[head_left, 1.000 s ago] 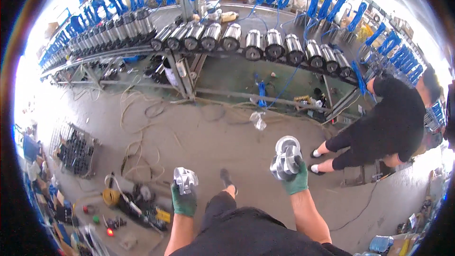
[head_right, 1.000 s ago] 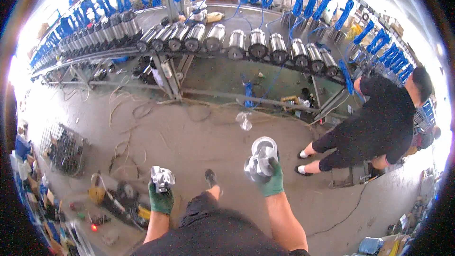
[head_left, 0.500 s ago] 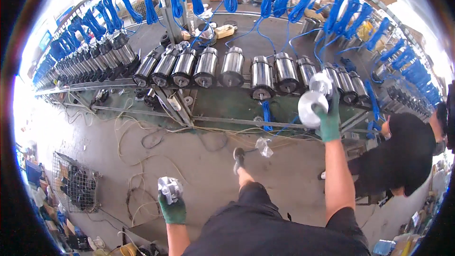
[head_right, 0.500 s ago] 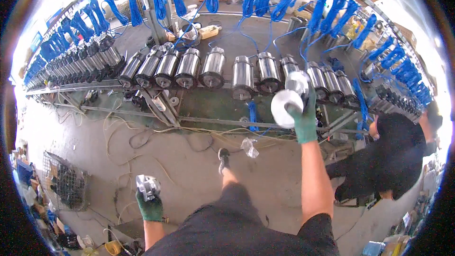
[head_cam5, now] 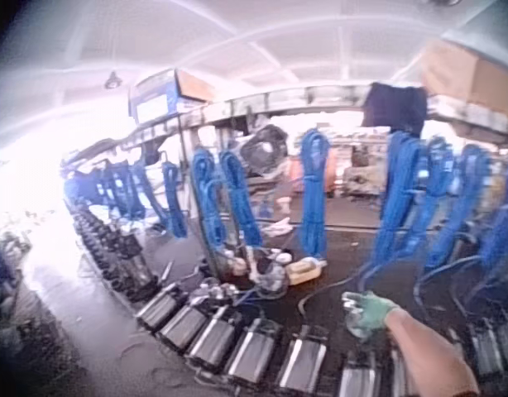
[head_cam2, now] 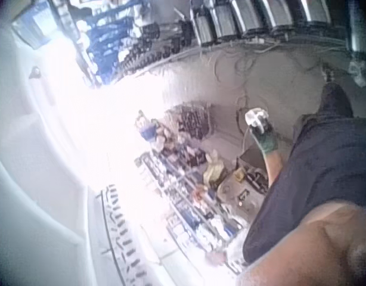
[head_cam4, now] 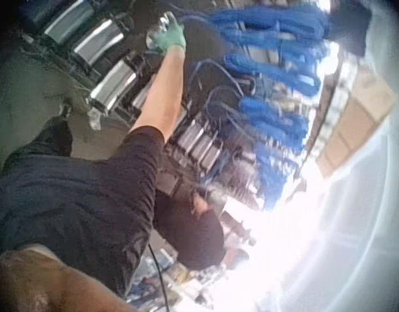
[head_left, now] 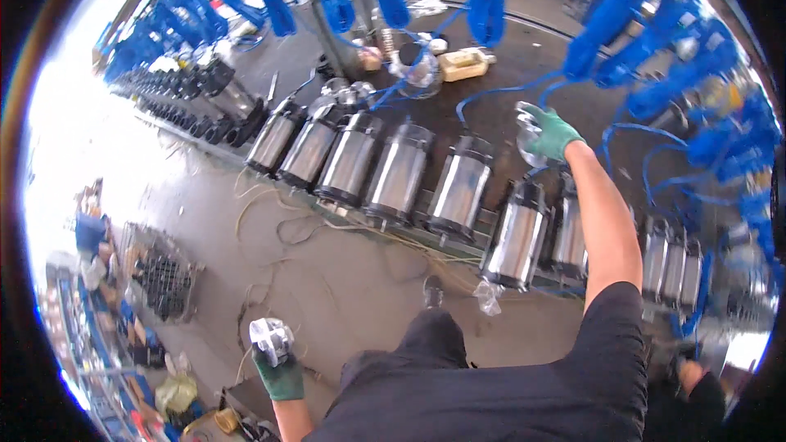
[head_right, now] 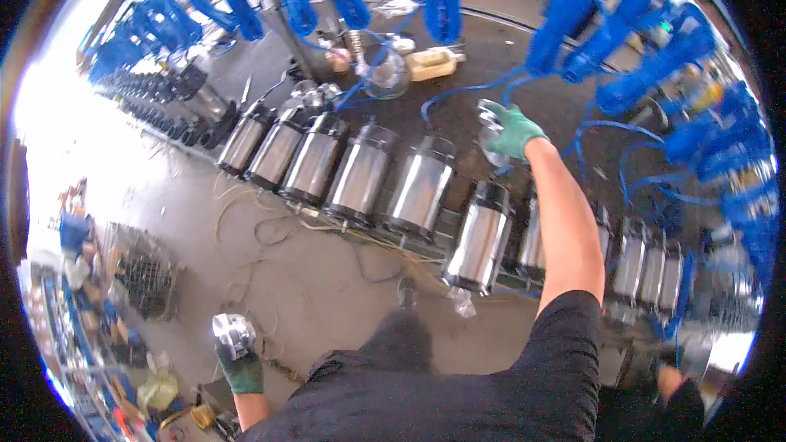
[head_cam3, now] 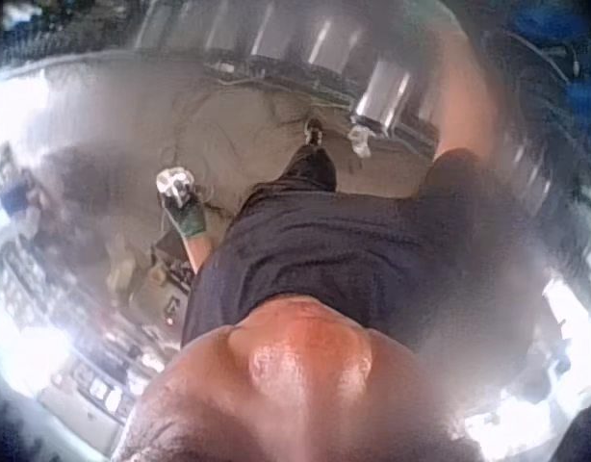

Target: The person connects wires to a row of pumps using pliers, carries a crate of metal discs from a storage area, and places the discs onto the top of each pump one by one.

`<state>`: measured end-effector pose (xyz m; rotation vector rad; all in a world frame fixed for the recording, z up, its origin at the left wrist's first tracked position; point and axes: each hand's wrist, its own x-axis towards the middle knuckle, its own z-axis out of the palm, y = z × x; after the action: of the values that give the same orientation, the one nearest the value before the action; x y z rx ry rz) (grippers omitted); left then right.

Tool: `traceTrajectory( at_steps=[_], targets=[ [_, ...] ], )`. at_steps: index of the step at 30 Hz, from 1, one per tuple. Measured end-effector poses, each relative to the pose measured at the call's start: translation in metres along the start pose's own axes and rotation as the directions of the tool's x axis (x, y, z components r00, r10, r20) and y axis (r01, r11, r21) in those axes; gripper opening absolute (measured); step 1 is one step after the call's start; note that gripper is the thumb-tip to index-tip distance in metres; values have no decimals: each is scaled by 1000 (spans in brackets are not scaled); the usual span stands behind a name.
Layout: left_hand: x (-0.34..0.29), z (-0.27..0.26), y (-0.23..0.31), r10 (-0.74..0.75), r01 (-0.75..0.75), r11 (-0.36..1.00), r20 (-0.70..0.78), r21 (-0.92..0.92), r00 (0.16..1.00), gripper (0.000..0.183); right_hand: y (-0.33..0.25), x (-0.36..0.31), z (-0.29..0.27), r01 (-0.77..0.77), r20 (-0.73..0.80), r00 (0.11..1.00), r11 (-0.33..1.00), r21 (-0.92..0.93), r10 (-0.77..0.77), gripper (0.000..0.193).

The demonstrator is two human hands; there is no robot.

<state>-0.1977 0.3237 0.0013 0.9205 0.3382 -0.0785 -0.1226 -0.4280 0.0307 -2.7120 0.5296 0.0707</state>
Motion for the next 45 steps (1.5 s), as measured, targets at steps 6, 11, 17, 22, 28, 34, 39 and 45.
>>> traceTrajectory(
  at_steps=[6, 11, 17, 22, 28, 34, 39, 45],
  targets=[
    [-3, 40, -8, 29, -27, 1000, -164, 13, 986, 43, 17, 55, 22, 2, -8, 1000, 845, -535, -7, 62],
    [18, 70, -2, 59, -67, 996, 124, 64, 991, 49, 130, 73, 81, -253, -324, 946, 652, -715, 11, 45],
    [40, 115, -7, 7, -10, 997, -44, -74, 999, 50, 59, 51, 49, -299, 184, 835, 708, -640, 519, 89],
    [65, 130, -9, -94, 88, 989, -43, -117, 995, 42, 65, 47, 49, -258, 214, 869, 779, -572, 445, 67],
    [97, 152, -6, 11, -22, 979, 57, 204, 998, 55, -2, 9, 16, -201, 119, 962, 935, -292, 244, 42],
    [147, 206, -12, -14, -72, 961, 309, 267, 951, 63, -191, -69, 20, 218, -20, 965, 756, 617, -262, 43],
    [197, 202, -3, -41, -97, 966, 514, 239, 857, 70, -344, -82, 102, -151, 213, 911, 195, 969, -353, 59],
    [269, 159, 19, -73, 12, 989, 414, 148, 907, 64, -466, -54, 183, -115, 137, 951, 93, 989, -276, 65]
  ],
)
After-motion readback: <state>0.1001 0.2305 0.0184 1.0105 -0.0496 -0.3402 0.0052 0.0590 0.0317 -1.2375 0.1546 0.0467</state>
